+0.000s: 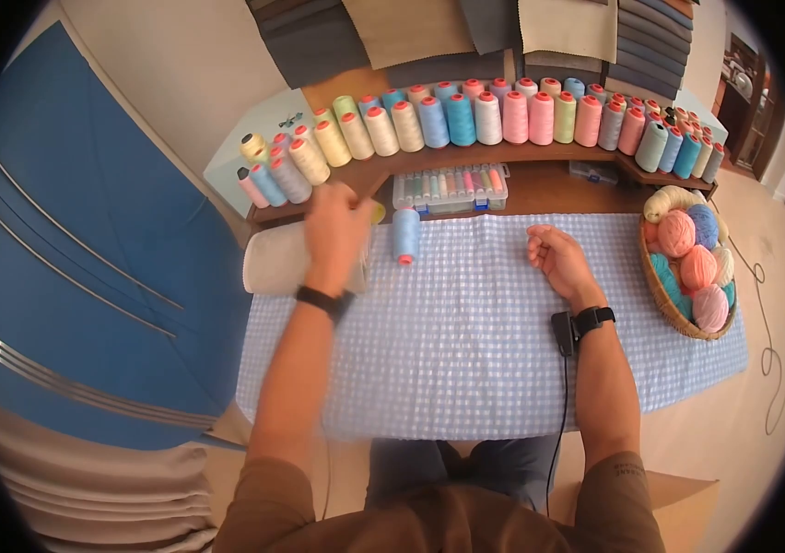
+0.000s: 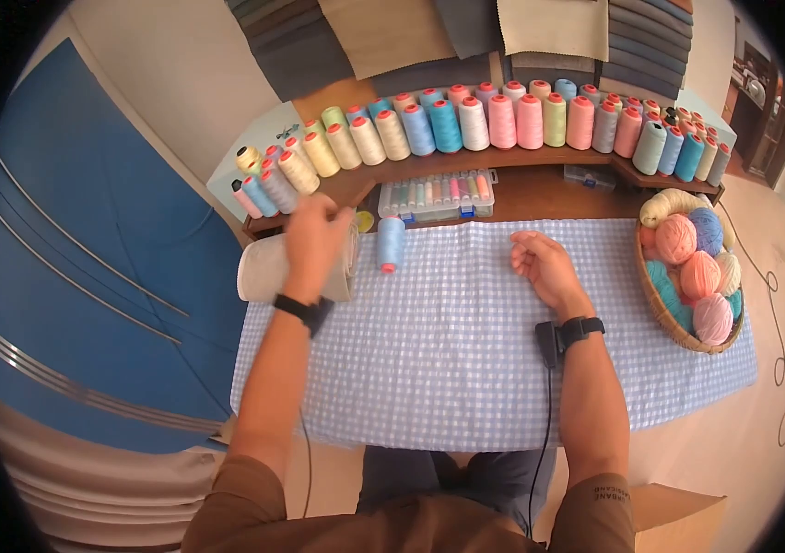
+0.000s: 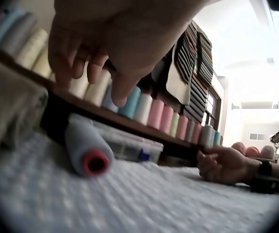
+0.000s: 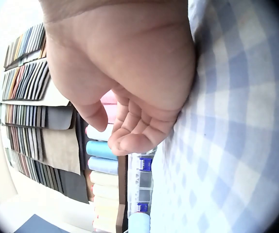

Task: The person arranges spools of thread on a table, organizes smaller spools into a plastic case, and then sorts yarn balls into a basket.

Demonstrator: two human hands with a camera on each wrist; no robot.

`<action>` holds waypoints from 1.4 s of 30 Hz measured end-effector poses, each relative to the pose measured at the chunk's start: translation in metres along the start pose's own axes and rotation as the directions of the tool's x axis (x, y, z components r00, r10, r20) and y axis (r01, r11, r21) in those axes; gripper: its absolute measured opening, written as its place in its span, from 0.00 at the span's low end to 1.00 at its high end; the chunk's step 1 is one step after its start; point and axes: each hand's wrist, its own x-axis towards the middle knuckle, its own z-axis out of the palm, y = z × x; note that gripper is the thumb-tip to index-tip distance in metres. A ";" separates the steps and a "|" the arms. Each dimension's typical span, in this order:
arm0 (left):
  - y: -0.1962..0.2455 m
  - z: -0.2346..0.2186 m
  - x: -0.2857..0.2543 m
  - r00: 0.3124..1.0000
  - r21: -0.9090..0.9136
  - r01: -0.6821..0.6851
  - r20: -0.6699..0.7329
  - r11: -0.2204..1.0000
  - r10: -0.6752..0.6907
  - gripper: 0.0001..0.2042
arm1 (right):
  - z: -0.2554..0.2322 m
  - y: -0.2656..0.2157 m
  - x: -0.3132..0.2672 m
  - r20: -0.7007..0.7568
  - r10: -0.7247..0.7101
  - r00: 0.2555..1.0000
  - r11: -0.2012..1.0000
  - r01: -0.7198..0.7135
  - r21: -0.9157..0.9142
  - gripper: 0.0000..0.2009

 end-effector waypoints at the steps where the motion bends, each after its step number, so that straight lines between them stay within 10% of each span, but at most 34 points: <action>1: -0.017 -0.010 0.020 0.994 0.049 0.030 -0.110 0.998 -0.025 0.23 | 0.000 0.000 0.000 0.003 0.000 1.000 1.000 0.000 -0.003 0.09; 4: -0.077 -0.019 0.071 0.942 0.308 0.005 -0.322 0.951 0.099 0.24 | 0.000 -0.001 0.000 0.008 -0.002 1.000 1.000 0.002 0.000 0.09; 6: -0.082 -0.042 0.089 0.985 0.211 0.164 -0.096 0.964 -0.146 0.26 | -0.001 -0.001 0.001 0.014 -0.007 1.000 1.000 0.007 0.003 0.09; 16: -0.085 -0.036 0.078 0.997 0.267 0.066 0.019 0.961 -0.074 0.24 | -0.006 0.001 0.000 0.055 -0.010 0.998 1.000 0.009 0.015 0.10; 21: -0.014 -0.037 0.017 0.969 -0.054 -0.146 -0.210 0.988 0.132 0.20 | -0.008 0.001 0.002 0.046 -0.008 0.999 1.000 0.007 0.024 0.10; 27: 0.073 0.010 -0.053 0.927 -0.148 -0.369 0.009 0.917 0.375 0.18 | -0.009 0.004 0.004 0.057 -0.006 0.998 1.000 0.005 0.017 0.09; 42: 0.075 0.065 -0.071 0.933 -0.274 -0.233 0.208 0.933 0.294 0.23 | -0.009 0.004 0.004 0.037 -0.007 0.999 1.000 0.007 0.014 0.09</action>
